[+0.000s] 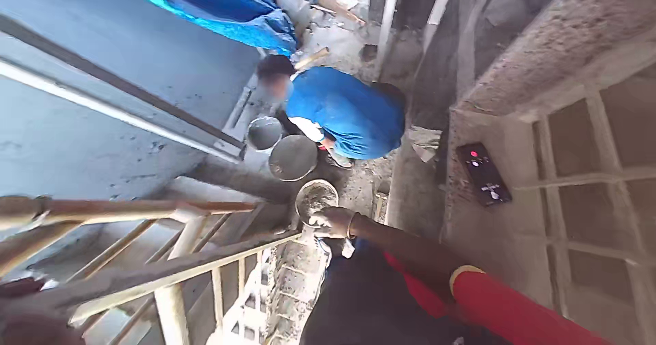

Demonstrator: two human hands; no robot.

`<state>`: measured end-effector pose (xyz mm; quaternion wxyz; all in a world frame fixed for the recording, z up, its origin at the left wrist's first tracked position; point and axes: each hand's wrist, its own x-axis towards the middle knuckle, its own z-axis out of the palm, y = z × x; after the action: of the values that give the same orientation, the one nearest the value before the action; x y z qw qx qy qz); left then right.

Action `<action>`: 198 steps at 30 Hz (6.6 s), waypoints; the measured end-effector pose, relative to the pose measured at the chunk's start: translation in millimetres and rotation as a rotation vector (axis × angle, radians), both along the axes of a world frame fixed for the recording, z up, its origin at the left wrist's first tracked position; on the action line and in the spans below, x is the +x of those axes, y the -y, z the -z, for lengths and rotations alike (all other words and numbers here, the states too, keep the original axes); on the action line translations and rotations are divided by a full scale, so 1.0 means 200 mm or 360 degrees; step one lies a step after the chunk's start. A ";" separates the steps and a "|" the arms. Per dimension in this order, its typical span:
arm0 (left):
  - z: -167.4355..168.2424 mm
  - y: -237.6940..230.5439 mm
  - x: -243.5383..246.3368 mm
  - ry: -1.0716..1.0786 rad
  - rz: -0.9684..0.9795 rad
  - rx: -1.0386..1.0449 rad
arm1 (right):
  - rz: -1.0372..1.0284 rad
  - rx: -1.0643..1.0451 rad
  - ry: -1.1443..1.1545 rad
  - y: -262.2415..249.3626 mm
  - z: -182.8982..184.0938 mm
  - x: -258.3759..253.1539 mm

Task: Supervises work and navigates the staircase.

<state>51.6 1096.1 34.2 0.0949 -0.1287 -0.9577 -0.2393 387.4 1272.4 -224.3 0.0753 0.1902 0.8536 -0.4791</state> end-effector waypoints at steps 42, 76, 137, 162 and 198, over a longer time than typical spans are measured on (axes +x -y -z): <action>0.10 0.27 -0.07 -0.0605 0.0515 0.0926 | -0.0536 -0.0118 0.0041 0.06 -0.12 -0.02; 0.12 0.20 -0.06 -0.0695 0.0448 0.0876 | -0.0444 -0.0225 0.0072 0.01 -0.13 0.01; 0.14 0.06 0.32 -0.0584 0.0447 0.0696 | -0.0406 -0.0248 0.0062 -0.03 -0.24 0.05; 0.13 0.16 0.25 -0.0569 0.0447 0.0851 | -0.0379 -0.0252 0.0155 0.01 -0.22 0.05; 0.15 0.16 0.37 -0.0585 0.0442 0.0735 | -0.0440 -0.0179 0.0136 0.02 -0.24 0.05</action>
<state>124.8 1064.7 4.4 0.2594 -0.2743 -0.8182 -0.4337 396.9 1269.1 -176.9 0.1872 0.0866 0.8395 -0.5027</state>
